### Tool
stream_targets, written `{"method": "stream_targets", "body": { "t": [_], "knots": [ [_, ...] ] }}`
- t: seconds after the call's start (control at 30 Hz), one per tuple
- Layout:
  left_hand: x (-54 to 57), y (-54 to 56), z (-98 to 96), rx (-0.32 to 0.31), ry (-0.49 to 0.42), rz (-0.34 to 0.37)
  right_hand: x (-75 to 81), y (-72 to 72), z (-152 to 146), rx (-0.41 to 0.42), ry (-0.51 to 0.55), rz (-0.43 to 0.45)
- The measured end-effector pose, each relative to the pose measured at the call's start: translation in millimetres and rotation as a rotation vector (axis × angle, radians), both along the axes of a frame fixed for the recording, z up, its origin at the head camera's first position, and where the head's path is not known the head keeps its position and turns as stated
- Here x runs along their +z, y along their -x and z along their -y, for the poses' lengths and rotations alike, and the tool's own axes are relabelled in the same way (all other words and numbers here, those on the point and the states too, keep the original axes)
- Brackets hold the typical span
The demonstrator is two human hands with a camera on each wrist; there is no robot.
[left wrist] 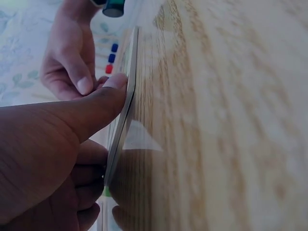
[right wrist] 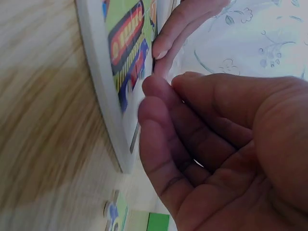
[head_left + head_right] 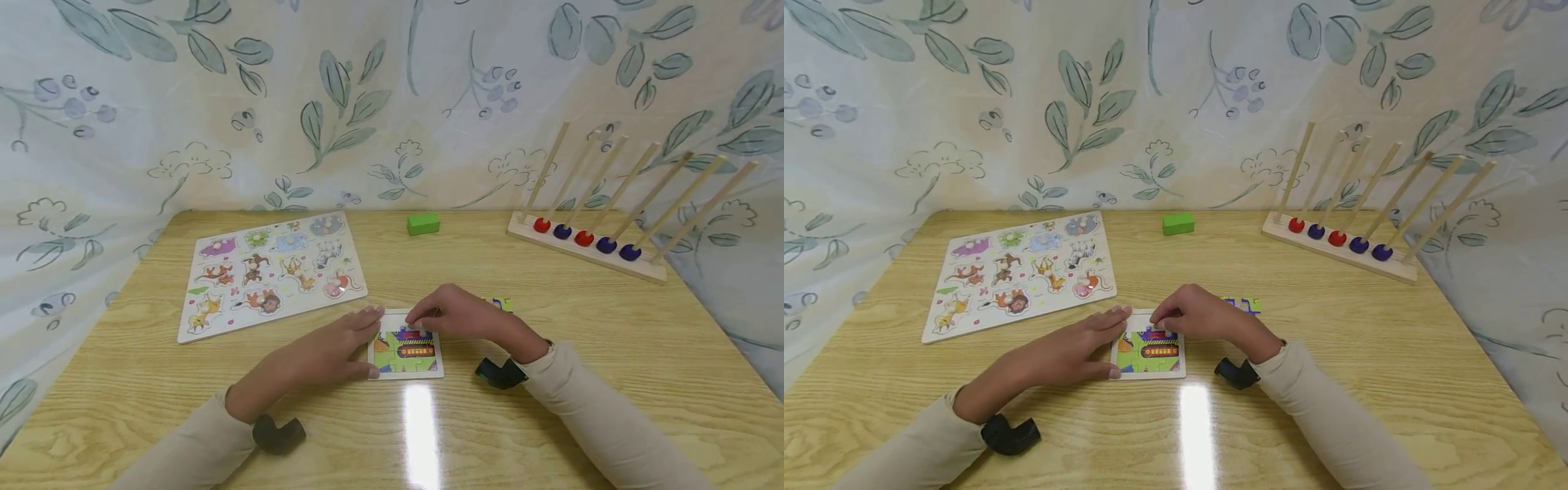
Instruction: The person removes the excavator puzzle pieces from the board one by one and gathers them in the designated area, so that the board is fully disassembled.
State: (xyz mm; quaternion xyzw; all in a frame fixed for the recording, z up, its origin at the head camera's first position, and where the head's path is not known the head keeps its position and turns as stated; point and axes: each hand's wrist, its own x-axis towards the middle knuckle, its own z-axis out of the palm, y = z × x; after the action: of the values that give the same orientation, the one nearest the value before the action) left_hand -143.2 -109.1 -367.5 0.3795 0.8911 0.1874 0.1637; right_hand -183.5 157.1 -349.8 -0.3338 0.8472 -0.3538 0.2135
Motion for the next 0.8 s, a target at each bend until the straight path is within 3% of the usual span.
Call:
{"method": "stream_targets", "body": {
  "t": [0.37,0.8],
  "knots": [
    [-2.9,2.2,0.3,-0.003,-0.021,0.011,-2.9,-0.1,13.9,0.056,0.045,0.035],
    [-5.3,2.5,0.0,0.024,-0.035,0.025,-6.1,0.3,23.8,0.024,0.023,0.074]
  ]
}}
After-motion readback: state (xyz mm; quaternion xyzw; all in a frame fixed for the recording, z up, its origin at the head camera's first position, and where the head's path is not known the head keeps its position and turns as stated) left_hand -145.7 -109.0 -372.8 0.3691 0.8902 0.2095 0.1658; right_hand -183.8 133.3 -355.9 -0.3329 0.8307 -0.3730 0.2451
